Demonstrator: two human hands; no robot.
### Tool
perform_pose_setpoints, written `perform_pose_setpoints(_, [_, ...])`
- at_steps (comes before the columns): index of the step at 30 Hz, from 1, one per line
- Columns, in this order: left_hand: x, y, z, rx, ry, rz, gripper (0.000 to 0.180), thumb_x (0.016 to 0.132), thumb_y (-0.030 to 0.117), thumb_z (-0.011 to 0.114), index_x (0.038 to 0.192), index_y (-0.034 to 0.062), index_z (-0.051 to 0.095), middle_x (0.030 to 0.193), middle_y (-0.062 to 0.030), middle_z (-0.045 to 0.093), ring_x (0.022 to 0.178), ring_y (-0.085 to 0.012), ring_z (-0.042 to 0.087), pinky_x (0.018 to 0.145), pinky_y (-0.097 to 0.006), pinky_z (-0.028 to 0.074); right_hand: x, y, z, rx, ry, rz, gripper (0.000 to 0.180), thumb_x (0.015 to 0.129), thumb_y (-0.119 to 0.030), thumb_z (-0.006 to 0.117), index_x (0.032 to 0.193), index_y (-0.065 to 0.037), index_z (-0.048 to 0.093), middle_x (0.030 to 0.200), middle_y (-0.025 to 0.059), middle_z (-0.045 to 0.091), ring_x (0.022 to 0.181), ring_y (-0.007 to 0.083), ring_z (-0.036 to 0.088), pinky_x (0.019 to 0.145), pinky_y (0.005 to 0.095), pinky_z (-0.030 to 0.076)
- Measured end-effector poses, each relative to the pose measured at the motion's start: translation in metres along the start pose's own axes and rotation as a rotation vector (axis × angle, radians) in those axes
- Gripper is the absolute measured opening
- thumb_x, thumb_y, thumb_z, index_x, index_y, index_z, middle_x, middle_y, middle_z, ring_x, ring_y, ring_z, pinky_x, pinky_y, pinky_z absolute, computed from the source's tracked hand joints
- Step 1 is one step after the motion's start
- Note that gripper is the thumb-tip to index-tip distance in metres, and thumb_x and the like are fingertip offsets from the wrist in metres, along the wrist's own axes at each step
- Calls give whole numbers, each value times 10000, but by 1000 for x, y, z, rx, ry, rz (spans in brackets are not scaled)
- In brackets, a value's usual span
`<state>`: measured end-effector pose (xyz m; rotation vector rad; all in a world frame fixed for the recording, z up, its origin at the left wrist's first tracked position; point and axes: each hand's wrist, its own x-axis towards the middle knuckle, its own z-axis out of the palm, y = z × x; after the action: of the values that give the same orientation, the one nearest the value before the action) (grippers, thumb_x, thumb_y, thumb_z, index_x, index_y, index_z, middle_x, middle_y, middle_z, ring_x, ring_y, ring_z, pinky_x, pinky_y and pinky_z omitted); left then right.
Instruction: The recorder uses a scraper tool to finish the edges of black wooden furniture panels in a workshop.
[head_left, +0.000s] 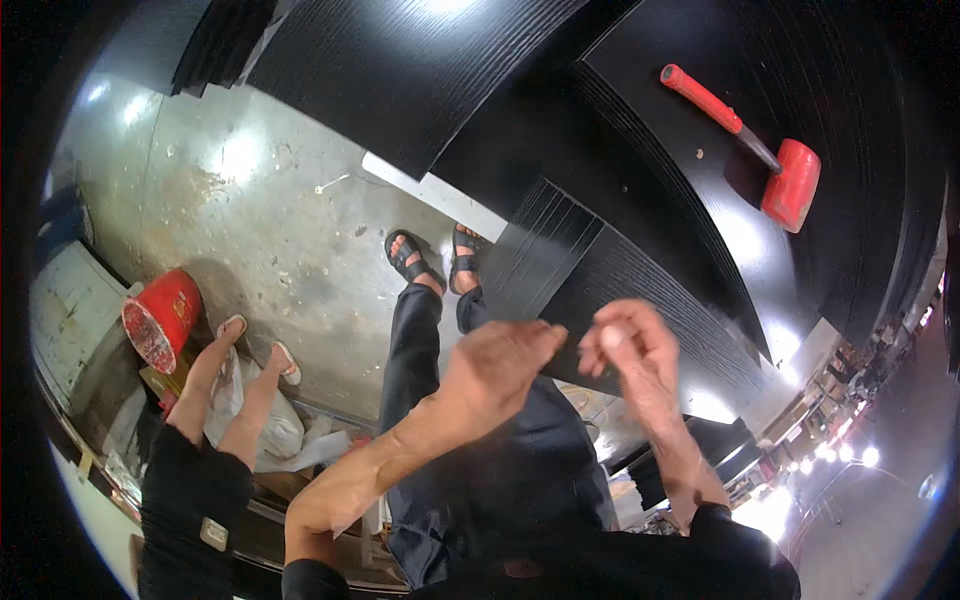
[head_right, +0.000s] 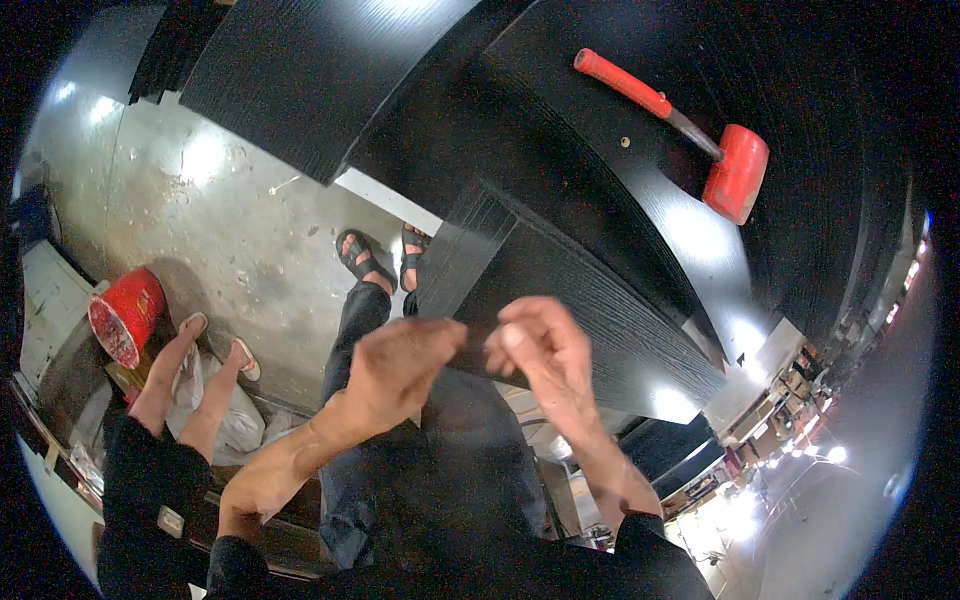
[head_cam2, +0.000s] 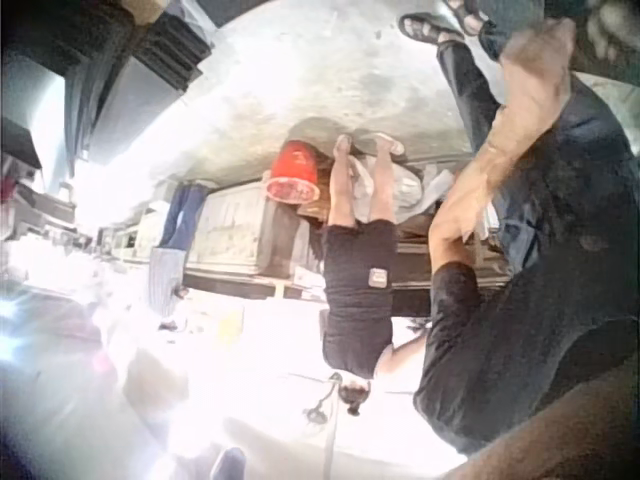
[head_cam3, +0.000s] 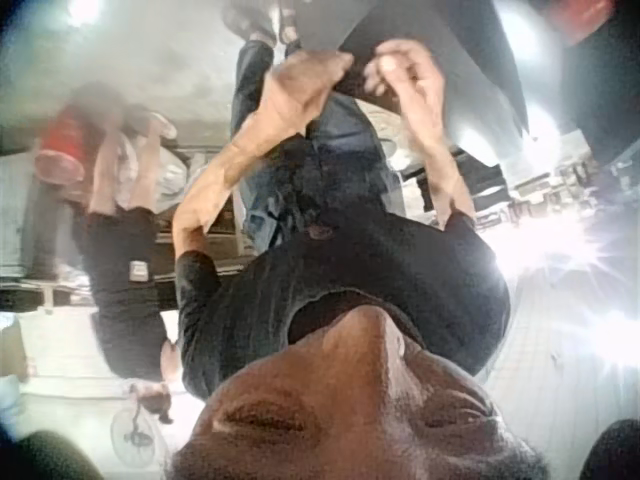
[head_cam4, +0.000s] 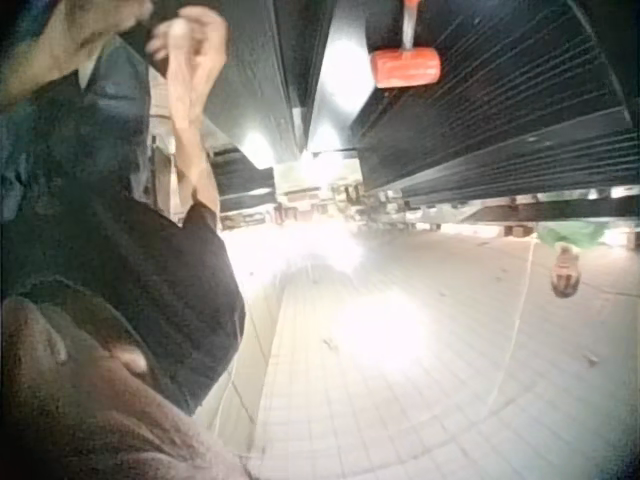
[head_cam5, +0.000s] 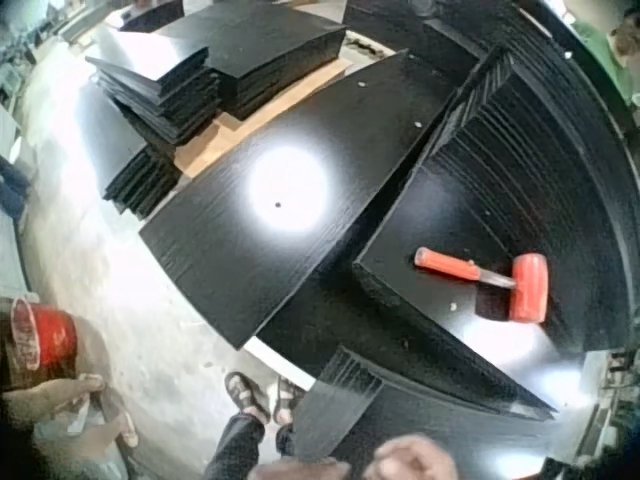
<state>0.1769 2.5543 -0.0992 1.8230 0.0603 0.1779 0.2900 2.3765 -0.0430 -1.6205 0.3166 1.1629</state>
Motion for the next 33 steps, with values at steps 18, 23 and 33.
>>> perform_pose_setpoints(18, [104, -257, 107, 272, 127, -259, 256, 802, -33, 604, 1044, 10, 675, 916, -189, 630, 843, -392, 629, 731, -445, 506, 106, 36, -81, -1137, 408, -758, 267, 885, -180, 503, 1030, 8, 625, 980, 176, 647, 832, 333, 590, 739, 416, 444])
perform_pose_setpoints(23, [106, -260, 112, 397, -76, -229, 306, 772, -25, 597, 1073, 8, 638, 945, -188, 623, 909, -395, 618, 772, -441, 511, 109, 37, -85, -1140, 407, -764, 273, 890, -186, 503, 1024, 15, 631, 982, 177, 649, 833, 329, 592, 736, 415, 442])
perform_pose_setpoints(33, [135, -274, 77, -209, -384, -743, 226, 822, 87, 627, 1009, -23, 693, 937, -192, 669, 866, -301, 656, 761, -346, 503, 114, 36, -81, -1133, 407, -766, 296, 924, -213, 481, 1016, 22, 634, 946, 177, 657, 814, 318, 597, 734, 412, 441])
